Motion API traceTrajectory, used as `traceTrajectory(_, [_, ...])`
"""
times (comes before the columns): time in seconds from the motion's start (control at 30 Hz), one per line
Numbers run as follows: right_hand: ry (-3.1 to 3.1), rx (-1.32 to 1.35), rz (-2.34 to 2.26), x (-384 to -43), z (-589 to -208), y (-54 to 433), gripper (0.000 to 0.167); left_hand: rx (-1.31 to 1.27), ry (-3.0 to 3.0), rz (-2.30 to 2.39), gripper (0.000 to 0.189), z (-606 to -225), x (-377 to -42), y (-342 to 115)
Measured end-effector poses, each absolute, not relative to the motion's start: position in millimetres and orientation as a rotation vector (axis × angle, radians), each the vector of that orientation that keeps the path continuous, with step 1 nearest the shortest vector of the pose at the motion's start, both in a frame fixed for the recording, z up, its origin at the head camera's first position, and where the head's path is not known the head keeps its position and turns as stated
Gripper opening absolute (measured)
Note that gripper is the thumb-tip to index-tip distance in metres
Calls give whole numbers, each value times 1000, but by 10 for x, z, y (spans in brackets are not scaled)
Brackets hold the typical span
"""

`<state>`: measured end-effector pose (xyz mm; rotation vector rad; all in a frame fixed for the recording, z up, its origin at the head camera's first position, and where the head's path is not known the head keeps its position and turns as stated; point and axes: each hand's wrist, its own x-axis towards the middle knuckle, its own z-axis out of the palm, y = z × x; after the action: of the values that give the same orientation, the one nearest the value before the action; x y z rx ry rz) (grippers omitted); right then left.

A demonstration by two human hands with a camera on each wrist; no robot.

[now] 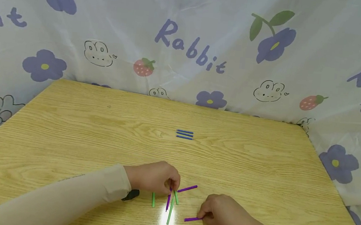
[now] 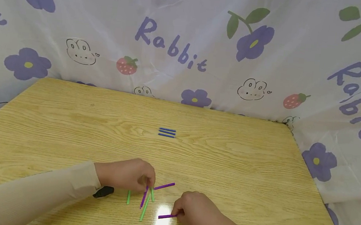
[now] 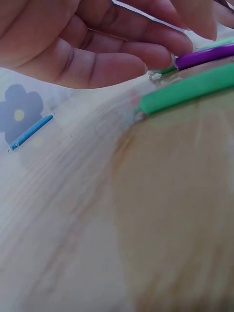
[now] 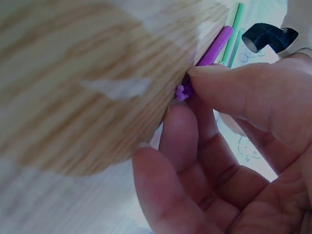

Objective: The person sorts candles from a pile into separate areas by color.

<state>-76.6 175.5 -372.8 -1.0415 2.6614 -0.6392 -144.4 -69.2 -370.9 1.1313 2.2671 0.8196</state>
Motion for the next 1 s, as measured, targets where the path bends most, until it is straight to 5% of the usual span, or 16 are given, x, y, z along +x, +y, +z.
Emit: traceTrajectory(1.0, [2680, -1173, -533, -763, -3722, 1738, 20, 1323, 2334, 619, 20, -3716, -1430, -699])
